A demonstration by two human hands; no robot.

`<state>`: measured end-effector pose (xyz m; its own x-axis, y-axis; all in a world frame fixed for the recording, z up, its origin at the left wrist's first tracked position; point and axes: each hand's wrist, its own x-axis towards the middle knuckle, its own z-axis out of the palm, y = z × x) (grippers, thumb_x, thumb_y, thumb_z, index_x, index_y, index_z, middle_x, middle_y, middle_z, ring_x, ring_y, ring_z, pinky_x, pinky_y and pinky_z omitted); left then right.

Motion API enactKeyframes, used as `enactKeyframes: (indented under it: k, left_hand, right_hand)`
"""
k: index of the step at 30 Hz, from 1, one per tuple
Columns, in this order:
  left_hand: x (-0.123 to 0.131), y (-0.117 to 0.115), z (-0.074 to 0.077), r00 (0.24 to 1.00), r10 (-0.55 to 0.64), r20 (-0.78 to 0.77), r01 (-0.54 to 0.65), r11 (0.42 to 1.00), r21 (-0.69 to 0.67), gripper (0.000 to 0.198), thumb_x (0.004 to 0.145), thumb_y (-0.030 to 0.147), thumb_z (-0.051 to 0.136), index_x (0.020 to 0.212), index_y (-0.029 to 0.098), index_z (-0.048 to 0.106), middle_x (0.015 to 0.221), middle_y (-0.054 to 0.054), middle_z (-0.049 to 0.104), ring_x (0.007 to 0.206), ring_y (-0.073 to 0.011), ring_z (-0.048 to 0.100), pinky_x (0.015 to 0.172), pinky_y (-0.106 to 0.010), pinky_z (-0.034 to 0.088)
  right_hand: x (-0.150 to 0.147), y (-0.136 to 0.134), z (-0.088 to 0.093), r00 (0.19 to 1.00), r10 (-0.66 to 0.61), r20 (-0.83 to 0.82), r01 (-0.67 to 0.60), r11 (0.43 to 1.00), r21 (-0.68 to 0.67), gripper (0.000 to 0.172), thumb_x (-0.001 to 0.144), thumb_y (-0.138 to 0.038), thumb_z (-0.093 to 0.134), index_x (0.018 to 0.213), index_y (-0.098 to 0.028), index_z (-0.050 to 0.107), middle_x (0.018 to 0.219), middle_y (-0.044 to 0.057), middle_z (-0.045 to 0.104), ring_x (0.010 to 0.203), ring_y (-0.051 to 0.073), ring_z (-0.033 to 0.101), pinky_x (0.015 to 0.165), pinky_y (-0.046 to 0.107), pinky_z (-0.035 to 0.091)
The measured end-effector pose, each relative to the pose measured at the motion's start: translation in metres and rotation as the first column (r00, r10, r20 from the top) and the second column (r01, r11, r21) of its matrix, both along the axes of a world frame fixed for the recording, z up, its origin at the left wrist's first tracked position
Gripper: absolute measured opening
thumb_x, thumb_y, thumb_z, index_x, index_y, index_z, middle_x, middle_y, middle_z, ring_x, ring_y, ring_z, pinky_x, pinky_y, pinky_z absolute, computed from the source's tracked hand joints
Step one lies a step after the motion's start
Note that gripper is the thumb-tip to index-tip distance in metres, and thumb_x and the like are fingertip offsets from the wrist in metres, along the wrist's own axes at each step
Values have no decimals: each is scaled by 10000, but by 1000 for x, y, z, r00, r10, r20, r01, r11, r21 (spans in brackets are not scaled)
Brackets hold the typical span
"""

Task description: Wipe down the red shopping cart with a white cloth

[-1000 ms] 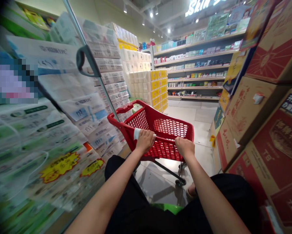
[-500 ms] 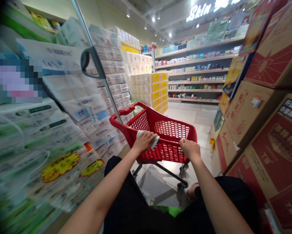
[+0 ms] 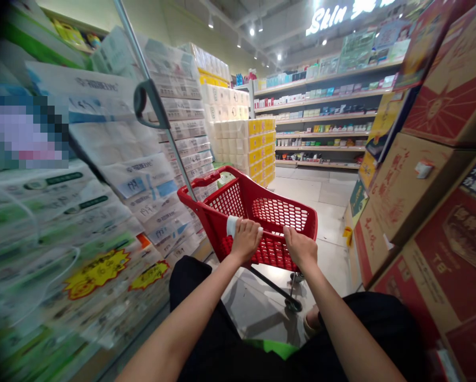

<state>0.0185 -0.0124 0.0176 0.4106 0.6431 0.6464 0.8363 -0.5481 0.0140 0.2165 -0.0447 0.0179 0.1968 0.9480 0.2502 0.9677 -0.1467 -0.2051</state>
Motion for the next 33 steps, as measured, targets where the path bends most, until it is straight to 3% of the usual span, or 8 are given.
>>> enactKeyframes:
  k: [3,6,11,14,22,25,30,33]
  left_hand:
    - [31,-16,-12,997,-76,13,76,997,-25,233,972,370,367,1088,221,502,1095,-59,525,1145,-226,430,1147,-491,209]
    - [45,-24,-17,991,-135,-10,134,990,-44,251,975,372,363,1130,217,485,1114,-58,524,1160,-224,426,1145,-485,207]
    - [25,-11,-9,939,-286,-190,282,958,-46,322,984,370,352,1253,222,450,1153,-43,543,1112,-201,464,1082,-408,294]
    - [5,2,-1,909,-312,-276,313,949,-42,341,990,369,342,1287,237,445,1152,-44,557,1064,-193,490,1017,-378,344]
    - [-80,31,23,960,-143,-242,156,987,38,268,969,314,395,1197,258,524,1125,-42,568,1098,-200,482,1090,-404,288]
    - [-100,35,29,974,-93,-208,103,994,37,255,965,308,396,1179,270,529,1159,-37,557,1147,-199,461,1129,-415,248]
    - [-87,30,21,997,66,-47,-65,998,19,226,977,293,347,1092,244,535,1139,-36,546,1194,-202,420,1164,-473,170]
    - [-65,20,11,998,66,4,-66,998,-9,226,984,280,320,1067,237,526,1096,-33,540,1178,-196,420,1170,-484,145]
  right_hand:
    - [-7,-5,1,999,47,-25,-45,996,71,591,979,-536,53,1137,-284,564,839,19,695,714,174,628,545,254,254]
    - [-9,-9,0,995,91,-31,-88,993,82,559,983,-534,66,1171,-309,541,873,6,699,704,164,623,546,259,244]
    - [-3,-12,-5,993,115,37,-116,993,34,549,969,-581,109,1114,-287,550,775,8,697,665,178,625,545,259,234]
    - [0,-11,-6,992,111,64,-114,993,37,560,961,-599,114,1101,-274,549,758,16,699,670,183,634,548,254,236]
    - [1,-9,-2,991,112,75,-113,994,5,597,958,-601,96,1040,-268,585,768,20,699,694,186,646,532,260,236]
    - [-4,-11,0,991,121,64,-122,993,5,614,957,-603,83,1007,-266,594,791,21,702,706,180,643,537,255,244]
    - [-22,-20,3,988,156,0,-156,987,24,619,963,-588,60,1006,-269,589,798,12,702,697,155,630,535,252,227]
    - [-31,-22,4,985,174,-6,-174,984,45,611,961,-597,62,981,-279,583,781,-1,696,683,149,620,527,253,207]
